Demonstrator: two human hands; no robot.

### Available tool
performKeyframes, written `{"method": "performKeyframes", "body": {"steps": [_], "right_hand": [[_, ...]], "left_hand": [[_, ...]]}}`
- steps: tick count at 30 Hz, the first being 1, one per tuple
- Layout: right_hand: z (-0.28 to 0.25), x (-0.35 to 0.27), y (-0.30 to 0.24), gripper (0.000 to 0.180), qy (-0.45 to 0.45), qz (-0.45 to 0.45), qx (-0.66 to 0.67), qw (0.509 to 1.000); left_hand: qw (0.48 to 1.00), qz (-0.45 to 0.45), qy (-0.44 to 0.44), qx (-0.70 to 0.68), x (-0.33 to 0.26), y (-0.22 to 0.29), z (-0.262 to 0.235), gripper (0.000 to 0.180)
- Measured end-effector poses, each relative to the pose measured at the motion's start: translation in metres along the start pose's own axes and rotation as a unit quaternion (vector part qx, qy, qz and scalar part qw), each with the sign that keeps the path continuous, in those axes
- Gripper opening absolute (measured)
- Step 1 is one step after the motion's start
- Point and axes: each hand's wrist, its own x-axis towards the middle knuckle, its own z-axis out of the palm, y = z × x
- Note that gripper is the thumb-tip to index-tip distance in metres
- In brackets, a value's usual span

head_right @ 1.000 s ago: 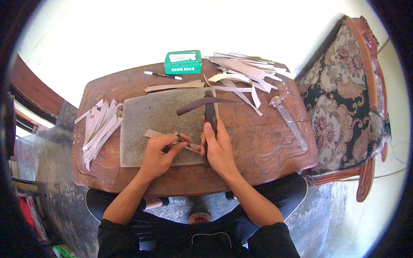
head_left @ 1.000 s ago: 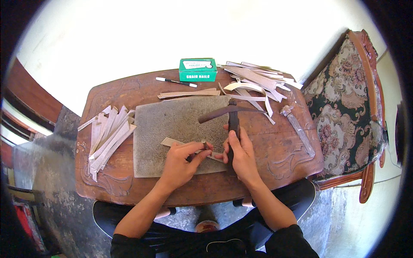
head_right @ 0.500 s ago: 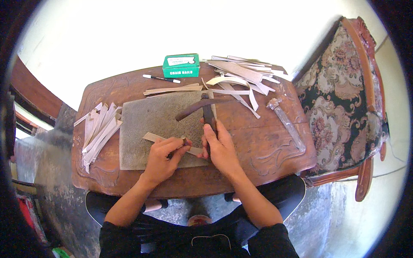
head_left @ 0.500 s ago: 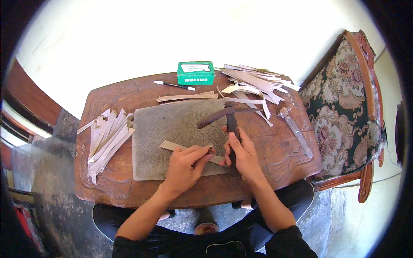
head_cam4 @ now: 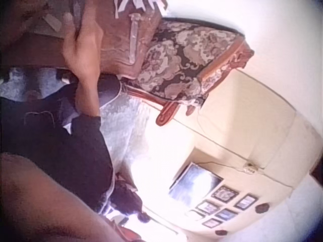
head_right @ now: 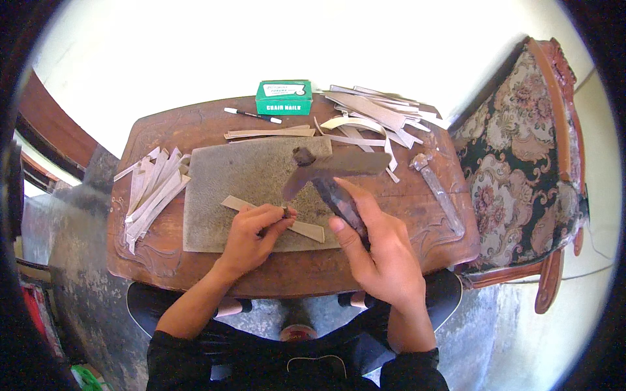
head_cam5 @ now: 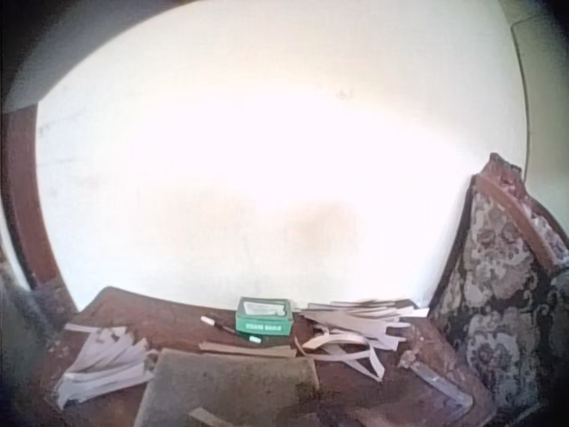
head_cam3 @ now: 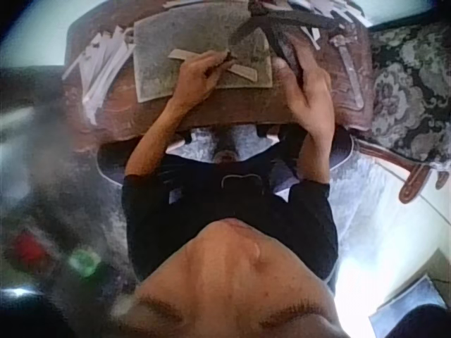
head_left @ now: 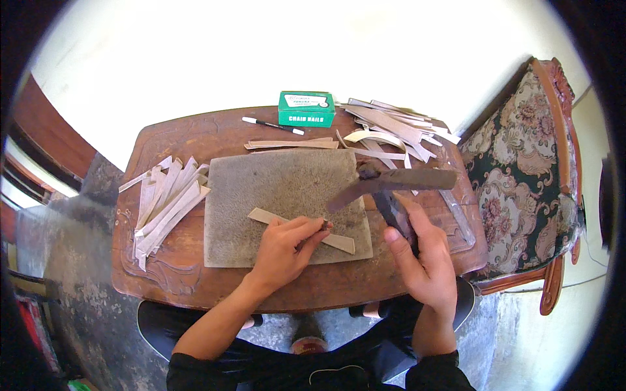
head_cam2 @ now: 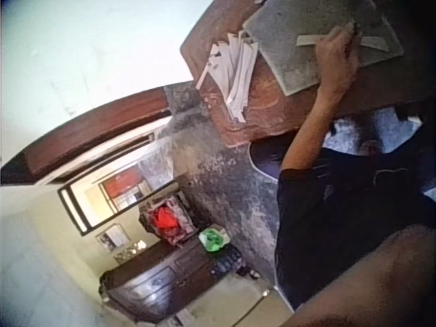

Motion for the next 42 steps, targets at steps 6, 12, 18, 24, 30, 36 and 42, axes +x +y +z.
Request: {"method": "performKeyframes", "body": {"steps": [6,12,18,24,30,36,42], "right_hand": [[-0.005,-0.004,-0.011,0.034,-0.02,0.011,-0.019,1.0],[-0.007,-0.006,-0.015,0.032,-0.021,-0.002,-0.037,0.999],[0.0,-0.008,-0.004,0.032,0.002,-0.031,-0.047,0.998],[-0.004,-0.003,-0.01,0.033,-0.01,-0.009,-0.037,0.999],[-0.004,-0.004,-0.014,0.034,0.002,-0.004,-0.015,1.0],[-0.006,-0.005,-0.01,0.033,-0.031,-0.012,-0.046,0.998],[0.001,-0.002,-0.001,0.034,-0.019,-0.028,-0.007,0.999]], "left_hand": [[1.0,0.008,0.0,0.023,-0.001,0.002,0.0,0.011],[1.0,0.01,0.002,0.019,-0.002,-0.001,0.002,0.01],[1.0,0.016,0.004,0.025,-0.001,0.0,0.002,0.011],[1.0,0.021,0.017,0.015,-0.001,0.001,0.002,0.011],[1.0,0.013,0.008,0.018,-0.001,0.001,0.002,0.01],[1.0,0.01,0.0,0.023,-0.001,0.001,0.001,0.01],[1.0,0.018,0.004,0.015,-0.001,-0.002,0.001,0.01]]}}
